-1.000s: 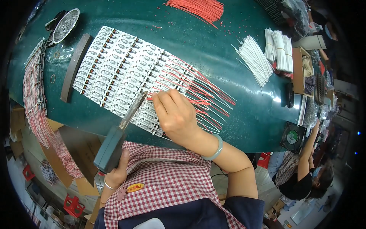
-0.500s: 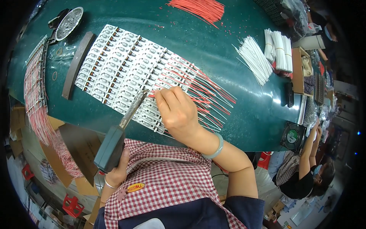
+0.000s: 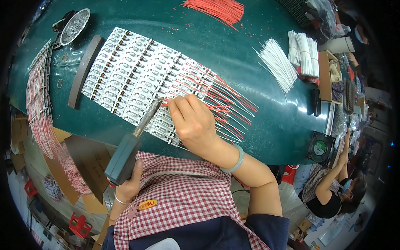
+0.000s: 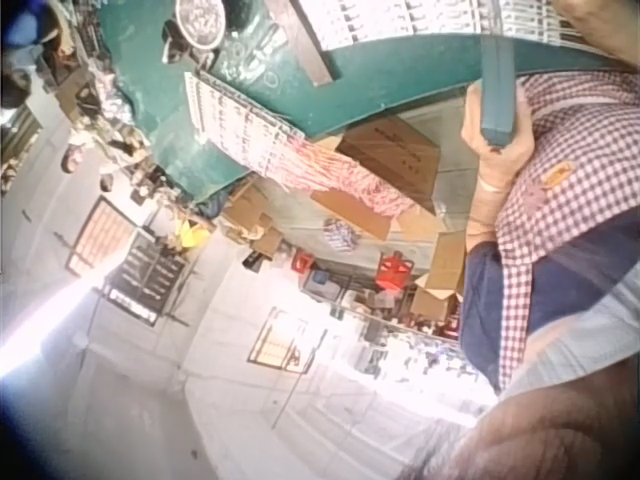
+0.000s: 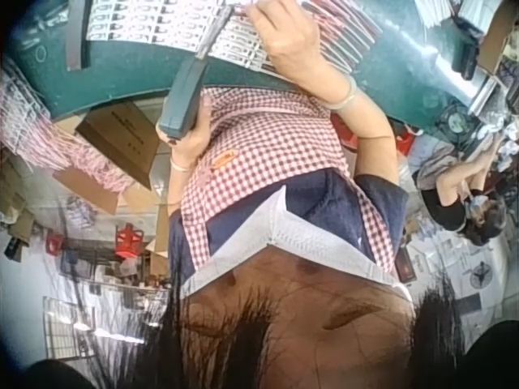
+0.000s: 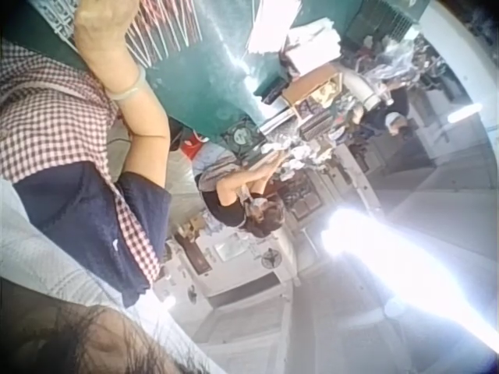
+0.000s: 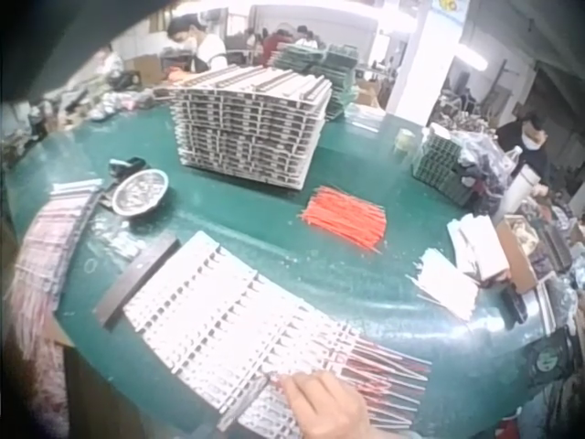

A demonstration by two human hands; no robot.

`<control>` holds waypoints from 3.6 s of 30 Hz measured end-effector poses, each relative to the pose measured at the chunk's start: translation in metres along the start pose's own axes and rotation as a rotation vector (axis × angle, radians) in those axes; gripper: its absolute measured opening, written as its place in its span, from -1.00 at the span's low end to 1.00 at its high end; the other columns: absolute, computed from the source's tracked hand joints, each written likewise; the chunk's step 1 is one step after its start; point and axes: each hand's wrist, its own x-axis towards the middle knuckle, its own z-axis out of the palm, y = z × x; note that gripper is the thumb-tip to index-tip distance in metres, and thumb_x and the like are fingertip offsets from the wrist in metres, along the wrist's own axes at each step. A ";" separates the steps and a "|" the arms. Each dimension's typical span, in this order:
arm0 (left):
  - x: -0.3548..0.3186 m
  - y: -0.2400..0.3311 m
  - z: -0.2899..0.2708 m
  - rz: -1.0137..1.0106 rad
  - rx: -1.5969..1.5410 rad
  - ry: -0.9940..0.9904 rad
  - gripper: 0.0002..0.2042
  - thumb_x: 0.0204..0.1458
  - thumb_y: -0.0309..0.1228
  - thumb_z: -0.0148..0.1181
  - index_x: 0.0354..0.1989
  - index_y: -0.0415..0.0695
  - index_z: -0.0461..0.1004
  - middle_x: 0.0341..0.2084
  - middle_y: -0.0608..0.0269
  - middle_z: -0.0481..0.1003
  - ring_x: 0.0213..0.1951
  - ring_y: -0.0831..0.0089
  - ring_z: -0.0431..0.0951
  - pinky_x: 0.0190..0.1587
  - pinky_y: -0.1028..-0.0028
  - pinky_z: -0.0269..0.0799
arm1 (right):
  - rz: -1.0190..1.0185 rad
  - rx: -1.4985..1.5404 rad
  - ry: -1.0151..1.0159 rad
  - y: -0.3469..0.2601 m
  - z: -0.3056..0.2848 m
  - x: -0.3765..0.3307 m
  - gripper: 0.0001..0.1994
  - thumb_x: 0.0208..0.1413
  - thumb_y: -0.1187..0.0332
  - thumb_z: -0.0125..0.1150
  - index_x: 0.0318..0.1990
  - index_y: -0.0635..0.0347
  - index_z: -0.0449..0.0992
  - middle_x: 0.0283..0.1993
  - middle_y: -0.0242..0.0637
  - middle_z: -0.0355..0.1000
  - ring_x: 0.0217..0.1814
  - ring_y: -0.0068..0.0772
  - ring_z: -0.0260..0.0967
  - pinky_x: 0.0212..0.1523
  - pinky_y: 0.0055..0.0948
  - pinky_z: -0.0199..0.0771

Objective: The person solders red and white wires onto a grid of small electronic components using a soldering iron.

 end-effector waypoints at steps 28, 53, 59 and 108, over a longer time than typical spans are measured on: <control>-0.011 -0.001 -0.005 -0.140 -0.067 -0.011 -0.75 -0.02 -0.56 0.39 -0.15 -0.37 0.61 -0.20 -0.09 0.63 -0.22 0.12 0.70 -0.18 0.35 0.59 | 0.006 0.015 0.024 -0.006 0.003 -0.005 -0.62 -0.21 0.58 0.26 -0.12 0.47 0.60 -0.22 -0.17 0.50 -0.24 -0.24 0.42 -0.35 -0.36 0.49; -0.022 -0.010 -0.004 -0.032 -0.077 0.077 -0.77 0.00 -0.58 0.38 -0.15 -0.39 0.59 -0.29 -0.04 0.59 -0.36 0.20 0.64 -0.33 0.40 0.54 | 0.022 0.045 0.076 -0.012 0.000 -0.005 -0.57 -0.25 0.62 0.23 -0.09 0.43 0.64 -0.22 -0.19 0.54 -0.27 -0.24 0.45 -0.34 -0.33 0.50; -0.026 -0.014 -0.002 -0.018 -0.056 0.085 -0.76 -0.02 -0.59 0.39 -0.15 -0.39 0.60 -0.24 -0.09 0.62 -0.30 0.15 0.68 -0.26 0.39 0.58 | 0.019 0.060 0.063 -0.013 0.003 -0.008 -0.57 -0.26 0.61 0.23 -0.10 0.43 0.64 -0.19 -0.18 0.56 -0.28 -0.24 0.46 -0.34 -0.34 0.51; -0.026 -0.013 -0.001 -0.024 -0.020 0.055 -0.79 -0.04 -0.62 0.38 -0.20 -0.38 0.61 -0.27 -0.04 0.61 -0.34 0.16 0.67 -0.30 0.39 0.56 | -0.005 0.047 0.044 -0.017 0.009 -0.012 -0.60 -0.24 0.65 0.25 -0.10 0.42 0.62 -0.23 -0.20 0.52 -0.27 -0.24 0.42 -0.37 -0.35 0.50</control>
